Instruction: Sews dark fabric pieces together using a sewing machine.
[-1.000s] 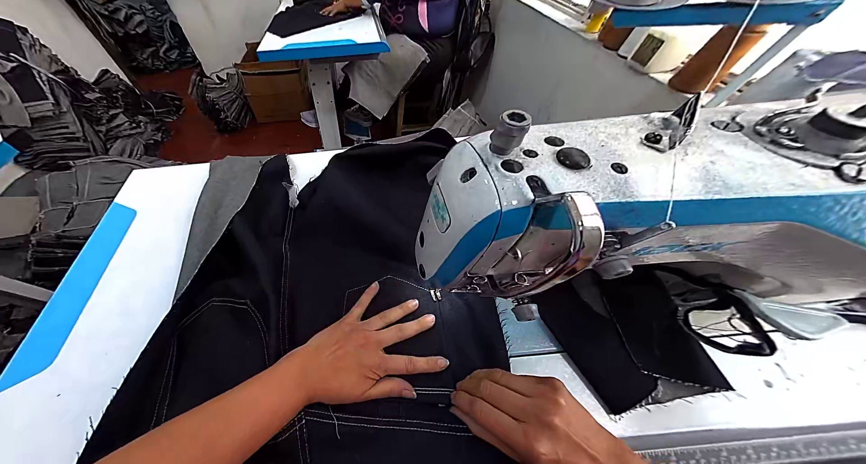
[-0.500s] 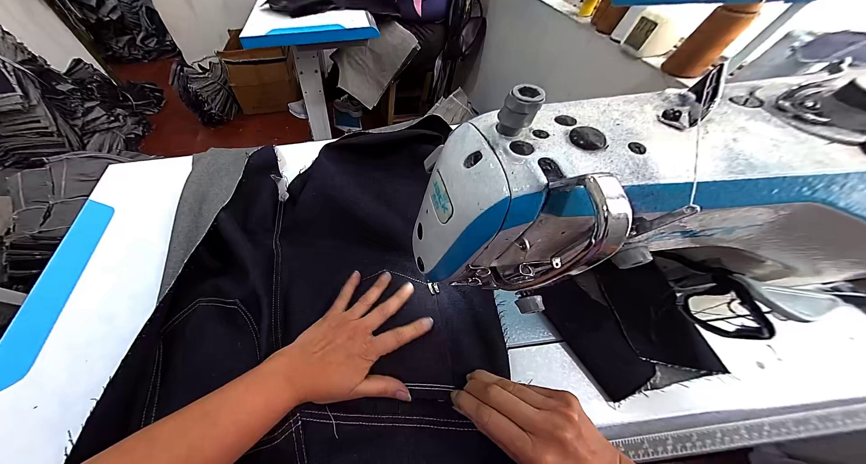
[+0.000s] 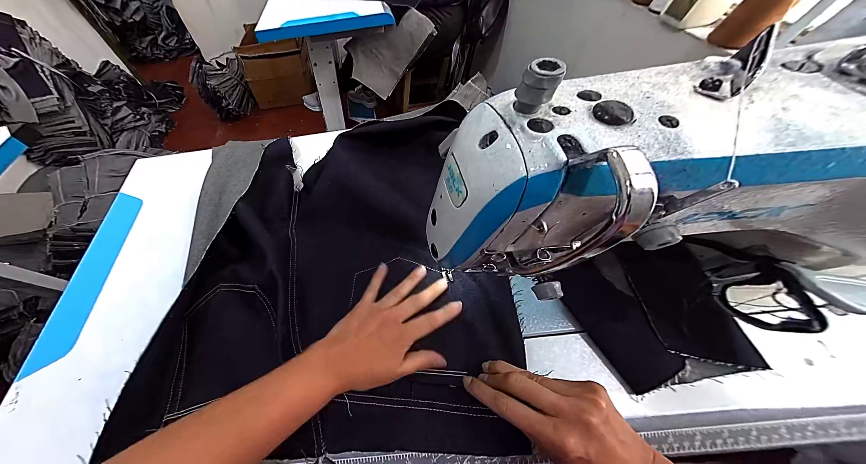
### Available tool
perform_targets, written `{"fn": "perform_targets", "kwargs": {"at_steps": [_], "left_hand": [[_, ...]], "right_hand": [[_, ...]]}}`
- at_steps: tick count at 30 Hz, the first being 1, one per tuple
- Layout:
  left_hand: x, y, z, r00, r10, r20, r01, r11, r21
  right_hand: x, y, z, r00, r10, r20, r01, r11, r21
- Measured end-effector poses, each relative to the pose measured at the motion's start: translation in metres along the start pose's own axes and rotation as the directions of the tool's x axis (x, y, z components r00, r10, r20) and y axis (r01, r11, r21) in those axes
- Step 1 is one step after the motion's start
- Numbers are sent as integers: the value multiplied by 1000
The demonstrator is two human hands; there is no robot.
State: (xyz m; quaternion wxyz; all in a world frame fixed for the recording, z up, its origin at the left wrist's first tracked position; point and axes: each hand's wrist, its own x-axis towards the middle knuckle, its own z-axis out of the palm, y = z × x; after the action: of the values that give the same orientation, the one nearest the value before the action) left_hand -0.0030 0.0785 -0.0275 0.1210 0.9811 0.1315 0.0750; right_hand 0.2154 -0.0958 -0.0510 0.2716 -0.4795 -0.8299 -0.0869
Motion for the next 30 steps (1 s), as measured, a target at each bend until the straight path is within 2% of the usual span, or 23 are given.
{"fn": "perform_targets", "kwargs": {"at_steps": [3,8,13,17,22,26,30], "left_hand": [[-5,-8,4,998,58,34,-60,997,48],[-11,-13,6,983,180,-35,-179,983,26],[-11,-17,-3,974,184,131,-180,983,-39],[-12,-18,-1,976,197,95,-195,980,-28],[-12,-18,1,975,207,86,-207,978,-14],[-12,-19,2,973,218,80,-218,976,-9],[-16,-19,6,948,316,-33,-316,949,-9]], "right_hand": [[-1,-1,-1,1000,8,9,-8,1000,5],[-2,2,-1,1000,0,7,0,999,35],[-5,1,-1,1000,-7,6,7,999,46],[3,-2,-4,1000,-5,17,5,1000,12],[34,-11,-1,998,-65,24,68,987,-148],[38,-14,7,994,-108,-28,99,966,-238],[32,-22,10,996,-66,-66,44,957,-286]]}}
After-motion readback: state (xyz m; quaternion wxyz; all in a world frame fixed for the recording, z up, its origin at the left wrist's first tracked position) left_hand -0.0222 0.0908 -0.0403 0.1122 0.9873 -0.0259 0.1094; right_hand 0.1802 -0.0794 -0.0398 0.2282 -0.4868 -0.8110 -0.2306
